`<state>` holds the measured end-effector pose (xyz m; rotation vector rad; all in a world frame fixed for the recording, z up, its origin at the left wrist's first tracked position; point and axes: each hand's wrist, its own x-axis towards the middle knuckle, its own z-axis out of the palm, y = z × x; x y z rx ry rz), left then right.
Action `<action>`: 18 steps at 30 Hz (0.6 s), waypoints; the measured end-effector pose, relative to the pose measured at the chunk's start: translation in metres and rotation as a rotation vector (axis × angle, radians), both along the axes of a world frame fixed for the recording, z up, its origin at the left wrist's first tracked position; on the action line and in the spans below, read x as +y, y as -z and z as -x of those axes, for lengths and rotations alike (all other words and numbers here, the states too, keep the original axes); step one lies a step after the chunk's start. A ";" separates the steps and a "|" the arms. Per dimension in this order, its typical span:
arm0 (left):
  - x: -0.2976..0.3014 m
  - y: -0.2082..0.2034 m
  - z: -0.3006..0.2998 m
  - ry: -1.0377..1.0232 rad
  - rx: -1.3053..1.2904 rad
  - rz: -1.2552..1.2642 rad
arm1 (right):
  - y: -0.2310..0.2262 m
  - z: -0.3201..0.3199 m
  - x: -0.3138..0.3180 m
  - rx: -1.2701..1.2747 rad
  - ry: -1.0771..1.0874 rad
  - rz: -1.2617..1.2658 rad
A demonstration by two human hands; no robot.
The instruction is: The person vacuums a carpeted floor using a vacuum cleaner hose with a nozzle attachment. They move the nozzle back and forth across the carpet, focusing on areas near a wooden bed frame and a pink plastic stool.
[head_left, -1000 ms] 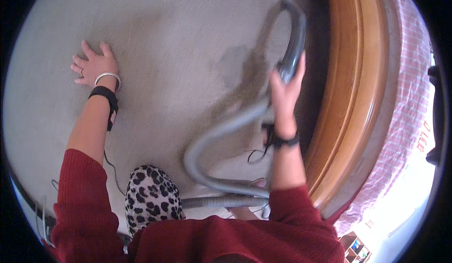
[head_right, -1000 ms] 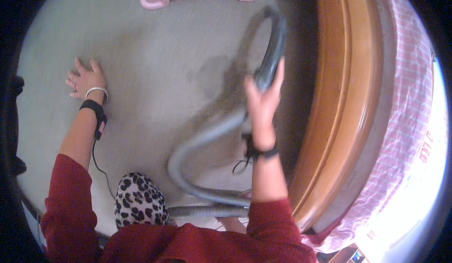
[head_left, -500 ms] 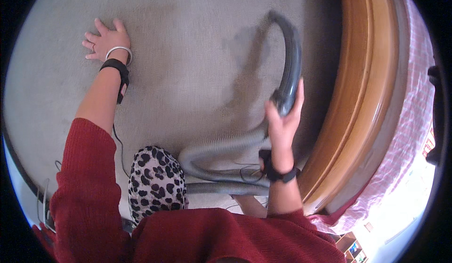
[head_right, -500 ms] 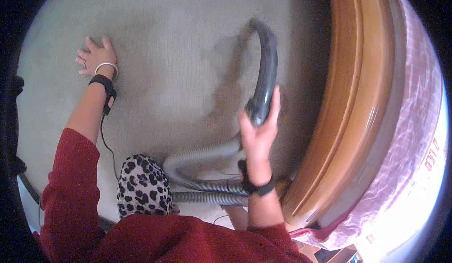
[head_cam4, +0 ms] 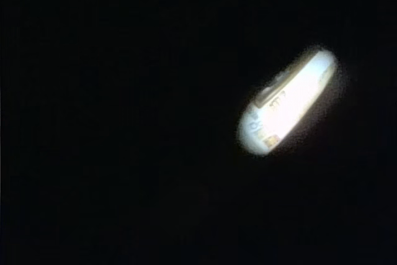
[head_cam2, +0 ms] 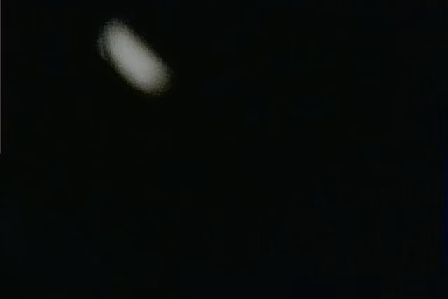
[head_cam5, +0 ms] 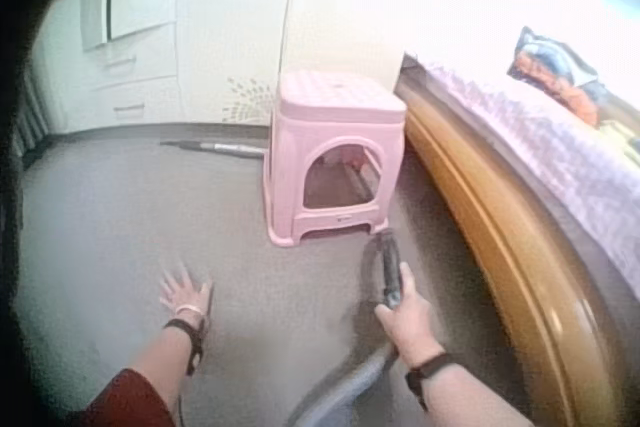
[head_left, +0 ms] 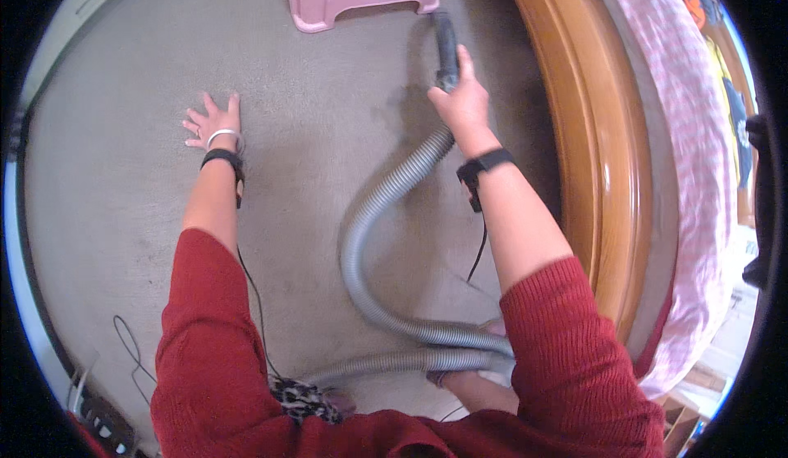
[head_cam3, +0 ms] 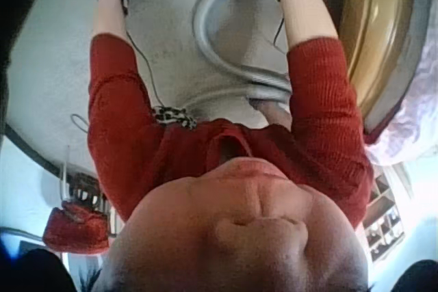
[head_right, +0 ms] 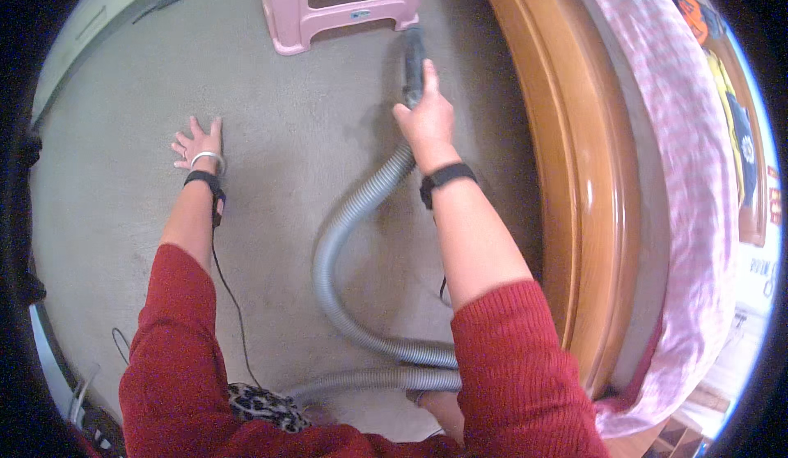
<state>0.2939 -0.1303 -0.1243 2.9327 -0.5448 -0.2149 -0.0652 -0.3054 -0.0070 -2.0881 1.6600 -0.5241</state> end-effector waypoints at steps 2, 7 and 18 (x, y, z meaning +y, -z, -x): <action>0.049 -0.022 0.003 0.284 0.155 -0.015 | -0.012 0.001 0.017 0.016 -0.037 0.005; 0.237 -0.084 0.071 0.333 0.365 -0.336 | -0.039 0.076 0.119 -0.216 -0.037 -0.113; 0.246 -0.075 0.118 0.332 0.428 -0.435 | -0.028 0.141 0.199 -0.026 0.154 0.112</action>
